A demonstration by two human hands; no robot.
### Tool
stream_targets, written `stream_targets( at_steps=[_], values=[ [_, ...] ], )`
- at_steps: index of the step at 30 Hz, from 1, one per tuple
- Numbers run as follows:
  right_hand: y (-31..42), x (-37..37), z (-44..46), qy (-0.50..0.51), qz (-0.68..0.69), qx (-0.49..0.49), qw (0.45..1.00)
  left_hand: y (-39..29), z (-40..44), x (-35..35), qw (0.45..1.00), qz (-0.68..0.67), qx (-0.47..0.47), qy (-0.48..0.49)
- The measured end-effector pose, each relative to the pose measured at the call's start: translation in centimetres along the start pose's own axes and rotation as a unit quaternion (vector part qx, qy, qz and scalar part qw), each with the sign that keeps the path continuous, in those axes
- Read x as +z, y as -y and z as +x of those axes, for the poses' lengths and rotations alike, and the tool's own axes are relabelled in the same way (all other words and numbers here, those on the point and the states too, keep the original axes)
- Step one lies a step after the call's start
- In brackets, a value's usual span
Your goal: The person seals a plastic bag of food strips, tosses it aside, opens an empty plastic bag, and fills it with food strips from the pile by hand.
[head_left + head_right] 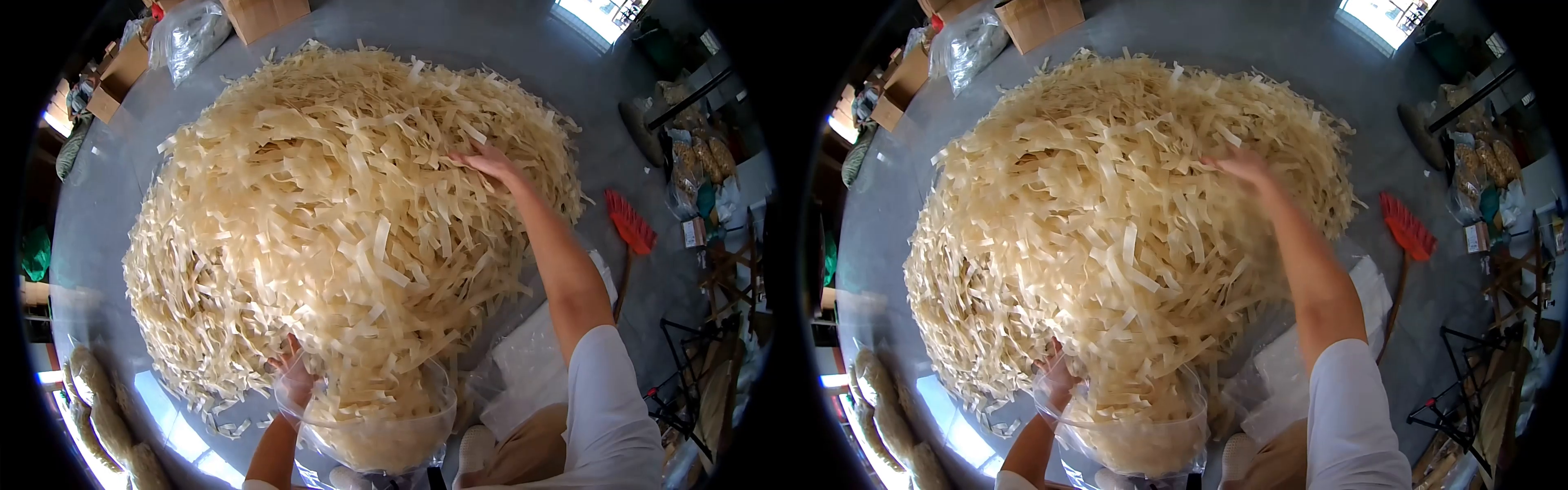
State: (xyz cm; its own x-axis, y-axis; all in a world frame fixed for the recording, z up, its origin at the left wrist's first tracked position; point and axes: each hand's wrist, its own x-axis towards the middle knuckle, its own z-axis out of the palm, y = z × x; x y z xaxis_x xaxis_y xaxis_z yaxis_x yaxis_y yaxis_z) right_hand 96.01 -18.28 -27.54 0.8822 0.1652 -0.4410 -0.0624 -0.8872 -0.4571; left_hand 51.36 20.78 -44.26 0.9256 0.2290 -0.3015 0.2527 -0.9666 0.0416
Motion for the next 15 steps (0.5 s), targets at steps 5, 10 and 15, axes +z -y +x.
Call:
stream_targets(
  at_steps=[5, 10, 15],
  values=[
    [-1.3, 1.9, -0.9, -0.071, 0.042, 0.036, 0.996, -0.6, -0.6, -2.0, 0.998, -0.061, -0.006, 0.024],
    [-2.7, 0.9, -6.8, -0.237, 0.21, -0.04, 0.948, -0.5, -0.3, -2.1, 0.997, -0.073, -0.014, 0.024],
    [-5.3, 3.2, -15.6, -0.262, 0.022, -0.191, 0.946, -0.7, 0.4, -2.1, 0.997, -0.078, -0.016, 0.024]
  ],
)
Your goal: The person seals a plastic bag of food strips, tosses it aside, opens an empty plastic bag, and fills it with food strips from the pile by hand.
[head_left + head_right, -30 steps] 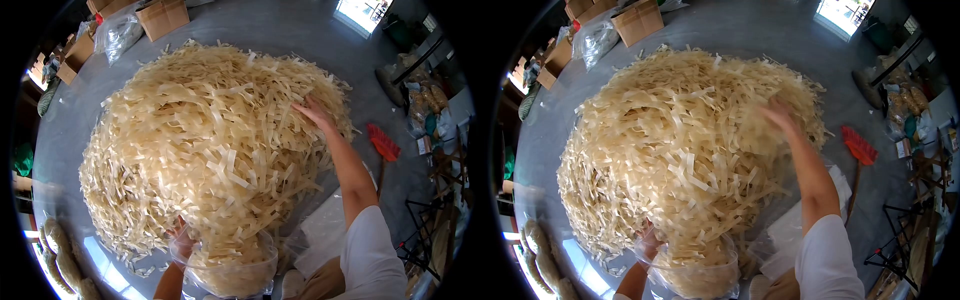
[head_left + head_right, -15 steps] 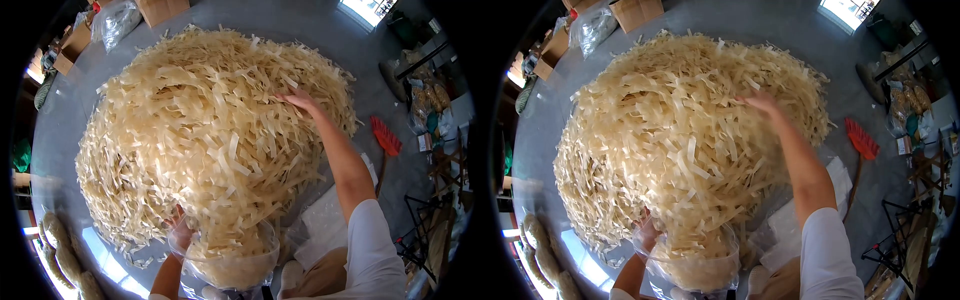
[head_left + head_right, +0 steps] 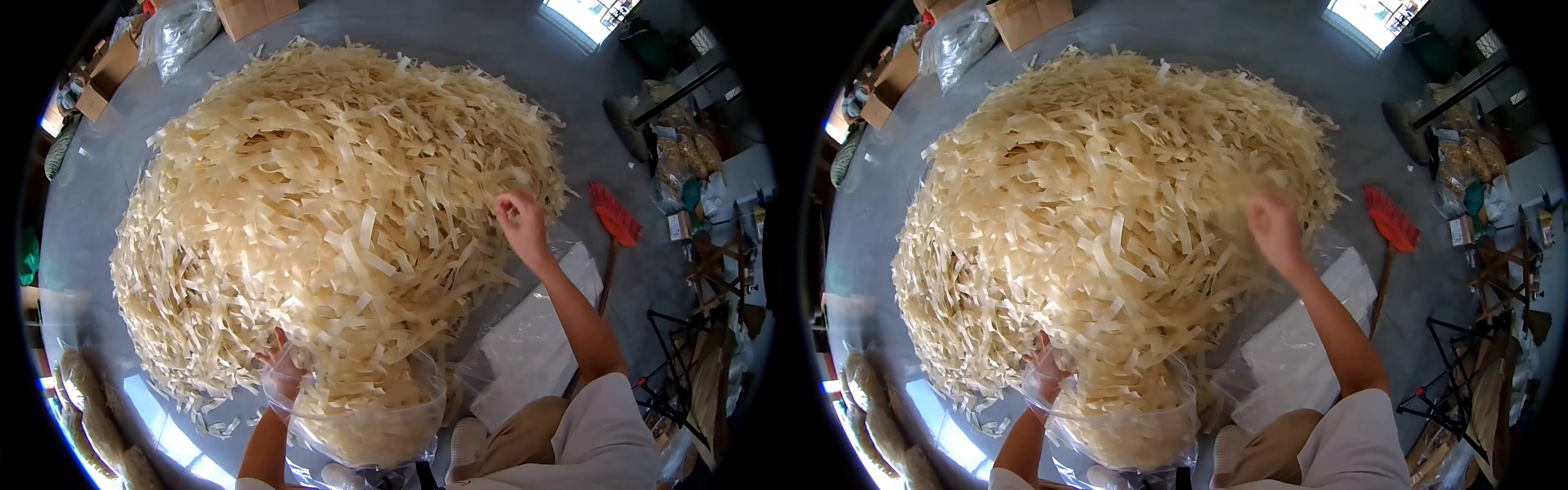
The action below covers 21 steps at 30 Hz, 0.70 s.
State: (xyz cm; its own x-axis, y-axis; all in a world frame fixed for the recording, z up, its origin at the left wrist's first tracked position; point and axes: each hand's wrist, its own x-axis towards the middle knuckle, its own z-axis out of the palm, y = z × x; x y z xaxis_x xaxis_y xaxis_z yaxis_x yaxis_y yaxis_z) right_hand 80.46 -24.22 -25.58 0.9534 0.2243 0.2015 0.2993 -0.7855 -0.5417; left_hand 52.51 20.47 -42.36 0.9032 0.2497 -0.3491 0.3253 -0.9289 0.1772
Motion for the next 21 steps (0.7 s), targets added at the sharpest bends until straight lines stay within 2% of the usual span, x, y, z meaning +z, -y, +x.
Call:
stream_targets(
  at_steps=[1, 2, 4, 5, 7, 11, 13, 17, 19, 21],
  values=[
    [-0.3, 0.5, -1.3, 0.052, 0.022, 0.021, 0.998, 0.0, 0.0, 0.0, 1.0, -0.001, 0.001, -0.001],
    [-0.6, 0.9, -2.4, 0.05, 0.02, 0.022, 0.998, -0.1, 0.1, 0.0, 1.0, 0.0, 0.0, 0.0],
    [-0.2, 2.1, -3.6, 0.119, 0.031, -0.024, 0.992, 0.0, 0.0, -0.1, 1.0, 0.001, 0.002, -0.001],
    [-0.1, 2.9, -3.6, 0.117, 0.033, -0.024, 0.992, 0.1, -0.1, -0.1, 1.0, 0.001, 0.002, -0.002],
    [0.0, 4.5, -3.8, 0.044, -0.045, -0.077, 0.995, 0.1, -0.3, -0.2, 1.0, 0.001, 0.002, -0.003],
    [0.4, 6.1, -3.5, 0.092, -0.028, -0.026, 0.995, -0.1, -0.3, -0.4, 1.0, -0.005, 0.001, -0.005],
    [1.1, 5.6, -3.3, 0.128, -0.087, -0.015, 0.988, -0.2, -0.4, -0.6, 1.0, -0.008, 0.0, -0.008],
    [-0.3, 6.1, -3.5, 0.099, -0.07, -0.082, 0.989, -0.7, -0.1, -0.8, 1.0, -0.013, -0.002, -0.008],
    [-0.8, 6.2, -3.3, 0.14, -0.106, -0.031, 0.984, -0.9, 0.1, -0.8, 1.0, -0.016, -0.001, -0.009],
    [-1.0, 5.3, -3.9, 0.122, -0.113, -0.012, 0.986, -1.0, 0.3, -0.9, 1.0, -0.018, 0.002, -0.013]
  ],
)
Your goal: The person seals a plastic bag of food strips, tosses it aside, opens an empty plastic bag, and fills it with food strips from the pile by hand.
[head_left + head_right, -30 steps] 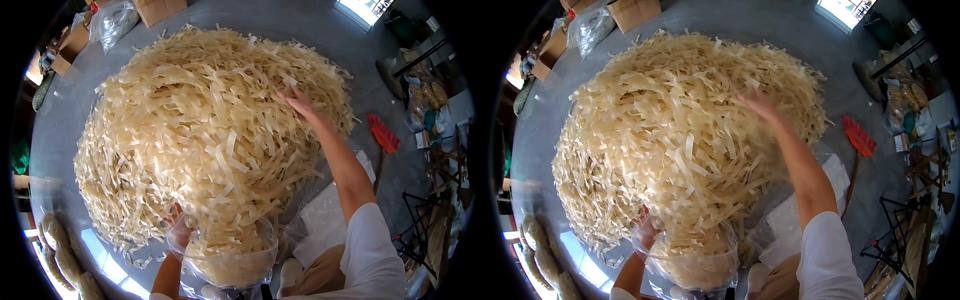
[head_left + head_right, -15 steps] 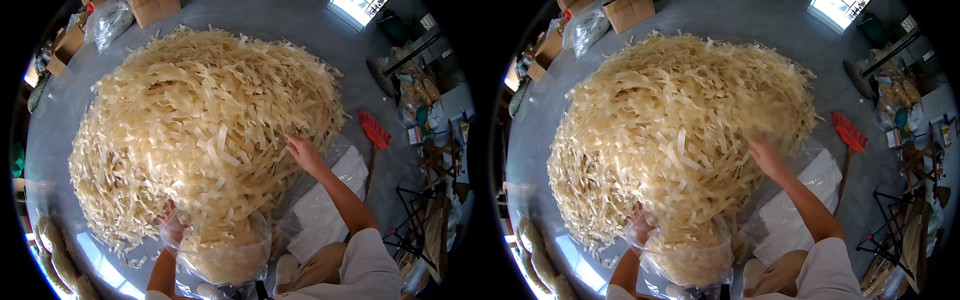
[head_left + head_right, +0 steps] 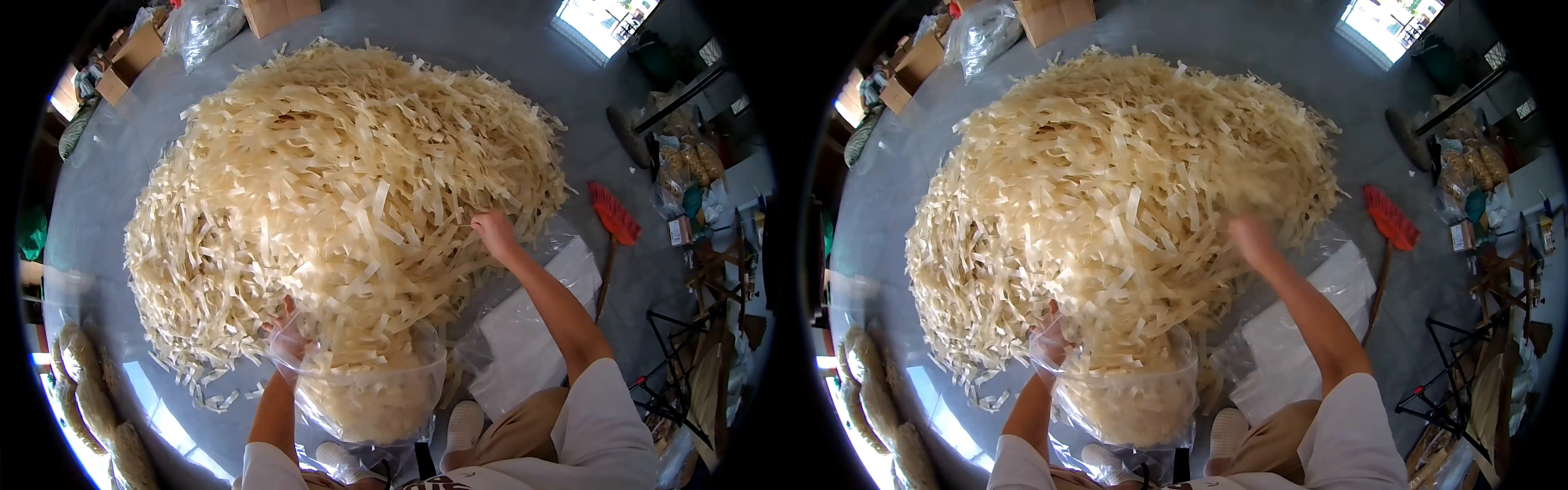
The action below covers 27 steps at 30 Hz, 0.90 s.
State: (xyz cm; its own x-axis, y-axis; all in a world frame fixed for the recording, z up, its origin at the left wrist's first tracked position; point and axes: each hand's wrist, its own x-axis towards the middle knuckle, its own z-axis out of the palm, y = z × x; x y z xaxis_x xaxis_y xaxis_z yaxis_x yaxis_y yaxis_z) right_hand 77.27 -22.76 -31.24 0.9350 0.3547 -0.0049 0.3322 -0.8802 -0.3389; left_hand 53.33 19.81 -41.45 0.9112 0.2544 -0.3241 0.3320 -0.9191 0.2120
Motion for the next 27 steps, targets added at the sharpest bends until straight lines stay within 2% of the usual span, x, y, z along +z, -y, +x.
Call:
stream_targets(
  at_steps=[3, 5, 8, 10, 13, 15, 16, 17, 19, 20, 21, 22, 24, 25, 27],
  values=[
    [0.1, -2.9, -1.8, -0.057, -0.079, 0.009, 0.995, 0.0, 0.1, -0.1, 1.0, -0.008, 0.002, -0.006],
    [0.7, -7.1, -3.0, -0.065, -0.156, -0.045, 0.985, -0.1, -0.1, -0.3, 1.0, -0.012, 0.003, -0.003],
    [4.1, -12.3, -3.8, -0.068, -0.148, -0.059, 0.985, -0.2, -0.1, -0.4, 1.0, -0.019, 0.001, -0.002],
    [6.9, -14.6, -3.7, 0.015, -0.186, -0.053, 0.981, -0.2, -0.1, -0.5, 1.0, -0.026, 0.001, -0.001],
    [13.6, -15.5, -3.1, 0.082, -0.315, -0.112, 0.939, -0.1, -0.1, -0.8, 1.0, -0.03, -0.001, 0.0],
    [19.5, -14.7, -2.7, 0.121, -0.187, -0.2, 0.954, 0.0, -0.3, -0.7, 1.0, -0.031, 0.0, 0.003],
    [23.2, -14.2, -3.1, 0.156, -0.052, -0.272, 0.948, -0.1, -0.4, -0.8, 1.0, -0.03, 0.0, 0.005],
    [27.1, -13.9, -3.8, 0.214, 0.1, -0.345, 0.908, -0.1, -0.6, -0.7, 0.999, -0.032, 0.0, 0.007],
    [34.3, -14.5, -6.4, 0.353, 0.345, -0.473, 0.73, 0.0, -1.0, -0.7, 1.0, -0.028, -0.002, 0.008],
    [36.5, -14.1, -7.5, 0.354, 0.395, -0.528, 0.663, 0.2, -1.1, -0.5, 1.0, -0.024, -0.003, 0.009],
    [37.0, -11.5, -8.1, 0.166, 0.408, -0.616, 0.653, 0.2, -1.3, -0.5, 1.0, -0.022, -0.004, 0.009],
    [36.7, -11.0, -7.7, 0.129, 0.367, -0.619, 0.683, 0.4, -1.5, -0.2, 1.0, -0.019, -0.006, 0.012],
    [32.6, -7.9, -4.9, 0.028, 0.234, -0.571, 0.787, 0.7, -1.5, 0.1, 1.0, -0.016, -0.006, 0.012],
    [29.3, -6.1, -3.1, 0.025, 0.27, -0.503, 0.821, 0.9, -1.4, 0.4, 1.0, -0.011, -0.007, 0.012],
    [20.6, -4.9, -1.0, -0.091, 0.221, -0.353, 0.905, 1.3, -1.1, 0.9, 1.0, -0.004, -0.008, 0.013]
  ],
)
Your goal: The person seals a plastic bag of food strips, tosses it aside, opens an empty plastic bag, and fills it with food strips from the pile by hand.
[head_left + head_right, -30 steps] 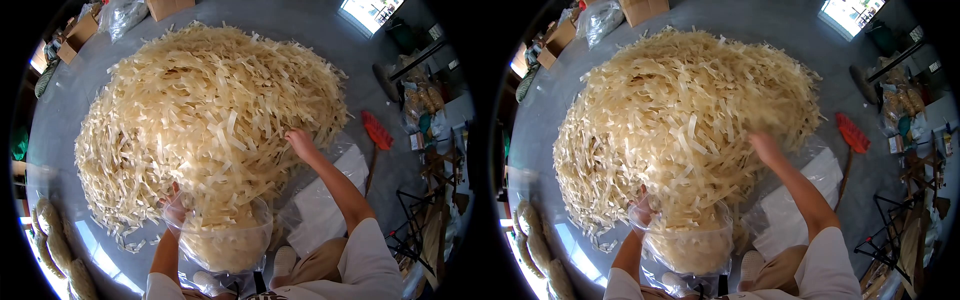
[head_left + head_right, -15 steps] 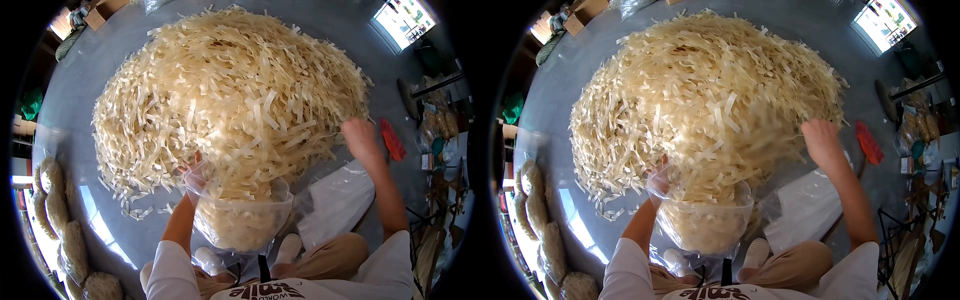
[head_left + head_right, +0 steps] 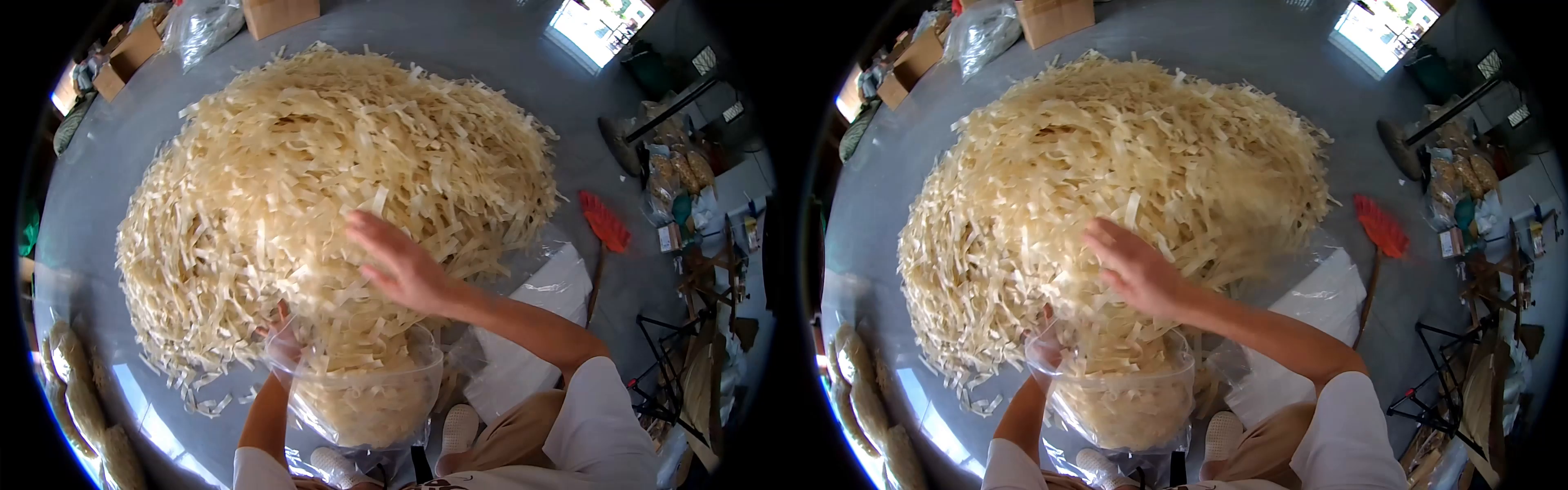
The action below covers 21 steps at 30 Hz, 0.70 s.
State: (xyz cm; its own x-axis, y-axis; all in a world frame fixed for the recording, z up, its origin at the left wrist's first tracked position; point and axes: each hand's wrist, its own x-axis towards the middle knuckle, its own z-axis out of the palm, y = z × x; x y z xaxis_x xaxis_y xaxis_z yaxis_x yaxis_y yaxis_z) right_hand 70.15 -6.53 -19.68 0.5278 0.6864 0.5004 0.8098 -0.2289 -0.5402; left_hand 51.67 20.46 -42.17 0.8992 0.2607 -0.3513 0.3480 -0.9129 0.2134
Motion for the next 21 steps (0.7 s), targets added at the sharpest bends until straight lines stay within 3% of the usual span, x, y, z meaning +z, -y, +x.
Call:
stream_targets(
  at_steps=[3, 5, 7, 8, 11, 14, 16, 17, 19, 21],
  values=[
    [-11.2, -5.4, -7.5, -0.146, -0.123, 0.184, 0.964, 0.3, 0.3, 0.3, 1.0, 0.017, -0.008, 0.004],
    [-16.8, -9.2, -12.8, -0.23, -0.215, 0.317, 0.895, 0.4, 0.5, 0.4, 1.0, 0.027, -0.011, 0.01],
    [-23.1, -12.1, -18.0, -0.266, -0.244, 0.429, 0.828, 0.4, 0.7, 0.5, 0.999, 0.034, -0.014, 0.015],
    [-24.8, -13.2, -19.1, -0.266, -0.245, 0.431, 0.827, 0.4, 0.8, 0.5, 0.999, 0.039, -0.015, 0.017],
    [-27.5, -14.8, -18.8, -0.236, -0.193, 0.447, 0.841, 0.8, 0.6, 0.9, 0.998, 0.048, -0.02, 0.023],
    [-27.2, -15.2, -12.3, -0.161, -0.122, 0.486, 0.85, 1.0, 0.7, 0.8, 0.998, 0.054, -0.024, 0.027],
    [-28.6, -14.3, -9.0, -0.026, 0.012, 0.538, 0.842, 0.8, 0.9, 0.8, 0.998, 0.057, -0.025, 0.031],
    [-29.4, -13.8, -7.8, -0.026, 0.014, 0.539, 0.842, 0.8, 1.1, 0.9, 0.997, 0.058, -0.026, 0.033],
    [-30.7, -12.6, -6.2, 0.073, 0.027, 0.53, 0.844, 0.7, 1.3, 1.1, 0.997, 0.058, -0.026, 0.038],
    [-30.1, -11.8, -4.6, 0.088, 0.004, 0.55, 0.831, 0.8, 1.6, 1.5, 0.997, 0.06, -0.023, 0.04]
  ],
)
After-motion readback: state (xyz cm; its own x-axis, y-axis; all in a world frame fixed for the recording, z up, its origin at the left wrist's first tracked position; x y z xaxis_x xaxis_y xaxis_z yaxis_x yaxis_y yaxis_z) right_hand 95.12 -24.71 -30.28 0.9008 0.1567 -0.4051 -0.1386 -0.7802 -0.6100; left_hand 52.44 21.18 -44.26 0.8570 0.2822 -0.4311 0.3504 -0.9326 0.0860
